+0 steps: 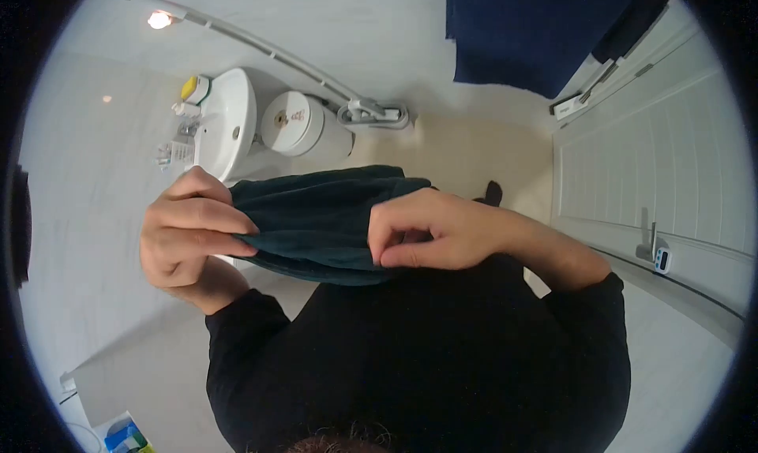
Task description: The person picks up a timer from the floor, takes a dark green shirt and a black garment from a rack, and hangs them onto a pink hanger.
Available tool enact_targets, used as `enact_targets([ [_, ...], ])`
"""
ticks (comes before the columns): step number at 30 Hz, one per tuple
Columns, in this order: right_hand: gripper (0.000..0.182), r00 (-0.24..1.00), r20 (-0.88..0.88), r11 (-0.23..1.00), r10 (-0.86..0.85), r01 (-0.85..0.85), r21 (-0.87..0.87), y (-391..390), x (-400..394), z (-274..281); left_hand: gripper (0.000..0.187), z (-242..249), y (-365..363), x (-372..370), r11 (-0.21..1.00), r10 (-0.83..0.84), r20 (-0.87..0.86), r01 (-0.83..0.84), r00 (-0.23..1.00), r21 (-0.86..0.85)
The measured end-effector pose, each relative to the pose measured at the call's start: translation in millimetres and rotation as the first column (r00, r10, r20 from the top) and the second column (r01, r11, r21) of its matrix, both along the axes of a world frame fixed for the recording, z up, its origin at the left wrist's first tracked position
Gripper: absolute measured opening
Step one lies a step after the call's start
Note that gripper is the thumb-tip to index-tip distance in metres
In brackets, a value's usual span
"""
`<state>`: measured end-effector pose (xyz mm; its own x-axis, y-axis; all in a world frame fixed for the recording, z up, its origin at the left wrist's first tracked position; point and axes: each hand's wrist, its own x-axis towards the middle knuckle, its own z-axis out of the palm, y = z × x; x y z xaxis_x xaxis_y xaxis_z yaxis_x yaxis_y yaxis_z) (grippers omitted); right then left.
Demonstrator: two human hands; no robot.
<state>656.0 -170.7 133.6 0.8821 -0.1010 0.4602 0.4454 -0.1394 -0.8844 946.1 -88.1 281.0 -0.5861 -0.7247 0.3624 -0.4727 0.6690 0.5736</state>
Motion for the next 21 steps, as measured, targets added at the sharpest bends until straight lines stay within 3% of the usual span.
enact_targets([
  [2,0.017,0.892,-0.450,0.881,0.036,0.184,0.436,7.5,4.4,0.8,0.025,-5.2,0.2,0.9,0.985,-0.149,-0.045,0.144,0.988,-0.096],
  [4,0.019,0.869,-0.487,0.858,0.086,0.184,0.480,1.4,13.2,-1.6,0.017,-4.8,-7.1,3.3,0.968,-0.217,-0.010,0.214,0.976,-0.132],
  [6,0.022,0.899,-0.435,0.999,0.045,-0.041,0.018,-11.5,18.3,-15.5,0.022,-3.3,-10.2,4.2,0.926,-0.346,0.007,0.343,0.938,-0.158],
  [10,0.022,0.858,-0.509,0.992,0.067,-0.113,-0.059,-32.2,15.9,-48.2,0.022,8.6,-1.5,2.5,0.943,-0.314,0.030,0.316,0.949,-0.105],
  [12,0.016,0.901,-0.433,0.994,0.028,-0.069,-0.080,-36.6,13.5,-75.2,0.017,9.2,1.0,4.8,0.966,-0.234,0.059,0.239,0.970,-0.102],
  [14,0.019,0.952,-0.213,0.971,-0.221,0.193,-0.144,-44.0,13.9,-85.8,0.021,12.7,2.6,3.7,0.979,-0.181,0.056,0.186,0.982,-0.086],
  [15,0.020,0.911,-0.198,0.927,-0.362,0.330,-0.175,-47.7,8.9,-85.8,0.025,13.6,3.1,3.4,0.989,-0.129,0.062,0.133,0.990,-0.067],
  [16,0.020,0.908,-0.201,0.926,-0.367,0.335,-0.174,-53.7,7.5,-83.2,0.025,13.7,3.9,4.7,0.988,-0.135,0.059,0.139,0.989,-0.066],
  [18,0.017,0.800,0.023,0.763,-0.599,0.579,-0.285,-68.8,7.9,-79.8,0.026,14.7,5.3,7.2,0.994,-0.083,0.060,0.087,0.995,-0.072],
  [20,0.019,0.754,0.054,0.697,-0.655,0.631,-0.341,-70.8,5.1,-80.2,0.027,15.9,6.7,6.0,0.995,-0.049,0.044,0.052,0.998,-0.084],
  [21,0.017,0.721,-0.032,0.713,-0.692,0.676,-0.187,-66.7,4.8,-78.7,0.028,16.9,6.7,5.9,0.995,-0.010,0.026,0.012,1.000,-0.098],
])
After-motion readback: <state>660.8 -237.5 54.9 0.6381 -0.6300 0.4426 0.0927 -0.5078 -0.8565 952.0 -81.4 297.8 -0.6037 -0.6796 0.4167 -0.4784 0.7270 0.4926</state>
